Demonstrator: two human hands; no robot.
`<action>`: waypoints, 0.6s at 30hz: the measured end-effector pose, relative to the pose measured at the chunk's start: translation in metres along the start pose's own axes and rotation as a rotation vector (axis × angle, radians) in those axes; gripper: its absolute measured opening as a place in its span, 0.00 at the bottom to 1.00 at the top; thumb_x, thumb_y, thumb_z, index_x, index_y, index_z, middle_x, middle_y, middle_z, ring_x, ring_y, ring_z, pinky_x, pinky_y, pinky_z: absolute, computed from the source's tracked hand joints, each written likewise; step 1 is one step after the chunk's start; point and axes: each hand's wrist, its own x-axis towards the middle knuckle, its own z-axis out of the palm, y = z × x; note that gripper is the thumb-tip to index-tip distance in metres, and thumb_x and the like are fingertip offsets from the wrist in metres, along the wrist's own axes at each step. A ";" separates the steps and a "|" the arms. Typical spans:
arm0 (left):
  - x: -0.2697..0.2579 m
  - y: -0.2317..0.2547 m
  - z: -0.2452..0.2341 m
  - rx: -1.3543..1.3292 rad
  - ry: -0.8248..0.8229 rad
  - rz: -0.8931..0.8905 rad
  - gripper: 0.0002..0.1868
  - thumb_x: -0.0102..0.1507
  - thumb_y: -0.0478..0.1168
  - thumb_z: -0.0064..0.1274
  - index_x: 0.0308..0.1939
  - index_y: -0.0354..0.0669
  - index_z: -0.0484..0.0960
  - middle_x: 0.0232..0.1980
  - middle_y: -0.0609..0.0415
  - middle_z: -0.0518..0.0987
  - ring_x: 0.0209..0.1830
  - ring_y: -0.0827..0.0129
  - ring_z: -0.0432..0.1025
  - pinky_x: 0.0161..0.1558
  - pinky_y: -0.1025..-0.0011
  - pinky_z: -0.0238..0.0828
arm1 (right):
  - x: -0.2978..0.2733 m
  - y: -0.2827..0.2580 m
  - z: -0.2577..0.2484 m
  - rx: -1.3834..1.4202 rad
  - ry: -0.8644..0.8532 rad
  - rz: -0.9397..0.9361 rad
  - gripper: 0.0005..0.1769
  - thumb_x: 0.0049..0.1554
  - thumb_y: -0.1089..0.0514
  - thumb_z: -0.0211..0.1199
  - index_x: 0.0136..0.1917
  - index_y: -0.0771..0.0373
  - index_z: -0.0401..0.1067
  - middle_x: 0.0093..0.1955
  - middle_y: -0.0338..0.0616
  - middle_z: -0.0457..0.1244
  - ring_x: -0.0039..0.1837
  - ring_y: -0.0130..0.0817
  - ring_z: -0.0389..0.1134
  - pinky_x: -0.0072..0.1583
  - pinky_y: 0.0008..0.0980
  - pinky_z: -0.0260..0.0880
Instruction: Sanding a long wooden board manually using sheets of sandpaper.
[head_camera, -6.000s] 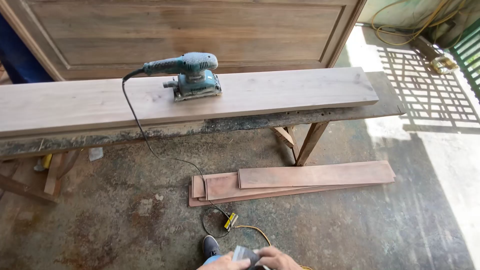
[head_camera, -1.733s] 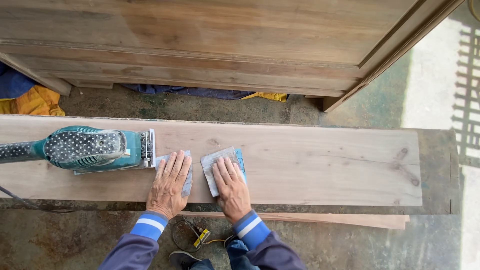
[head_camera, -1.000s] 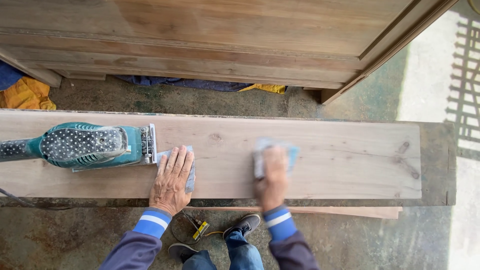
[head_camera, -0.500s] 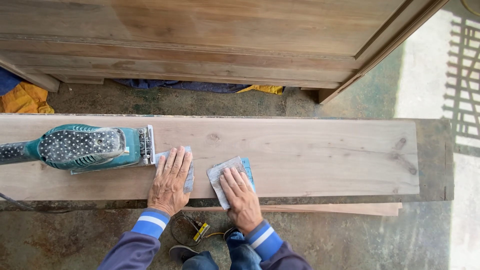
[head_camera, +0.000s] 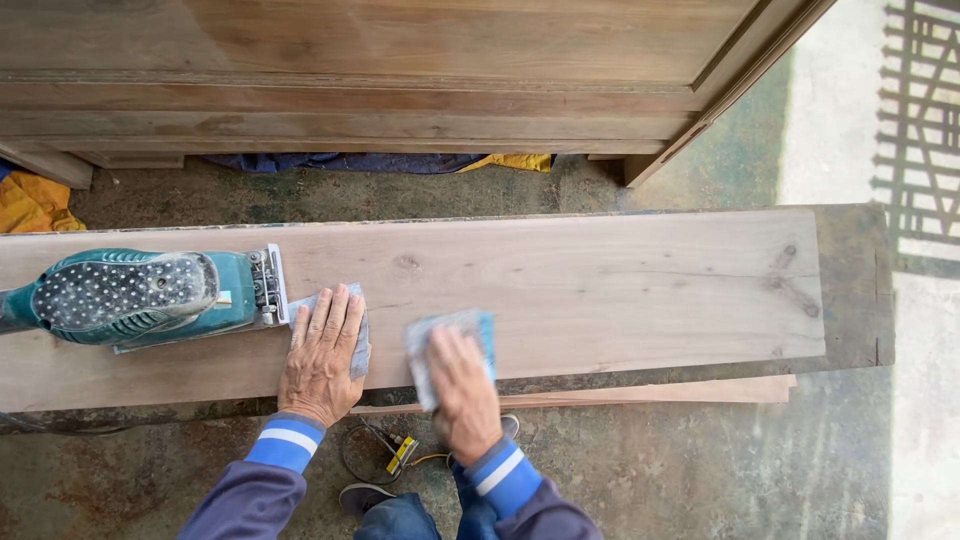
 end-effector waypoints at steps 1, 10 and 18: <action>0.000 -0.001 0.000 -0.001 -0.006 0.012 0.37 0.64 0.48 0.45 0.77 0.43 0.56 0.81 0.45 0.53 0.81 0.53 0.48 0.78 0.50 0.41 | -0.007 0.018 -0.003 -0.002 0.004 0.012 0.42 0.44 0.73 0.60 0.73 0.71 0.61 0.75 0.57 0.58 0.77 0.52 0.58 0.77 0.55 0.57; -0.002 0.000 0.006 0.000 0.005 -0.023 0.37 0.64 0.49 0.44 0.77 0.45 0.57 0.81 0.47 0.54 0.81 0.54 0.48 0.79 0.50 0.41 | -0.024 0.233 -0.101 -0.538 0.370 0.355 0.16 0.61 0.67 0.62 0.62 0.60 0.72 0.69 0.52 0.66 0.71 0.46 0.69 0.70 0.44 0.76; -0.003 -0.002 0.004 0.012 0.004 -0.001 0.37 0.66 0.49 0.44 0.78 0.43 0.57 0.82 0.45 0.55 0.82 0.51 0.49 0.80 0.49 0.41 | -0.038 0.021 0.002 0.082 0.008 -0.020 0.47 0.43 0.69 0.69 0.76 0.65 0.59 0.77 0.57 0.56 0.78 0.52 0.56 0.77 0.54 0.54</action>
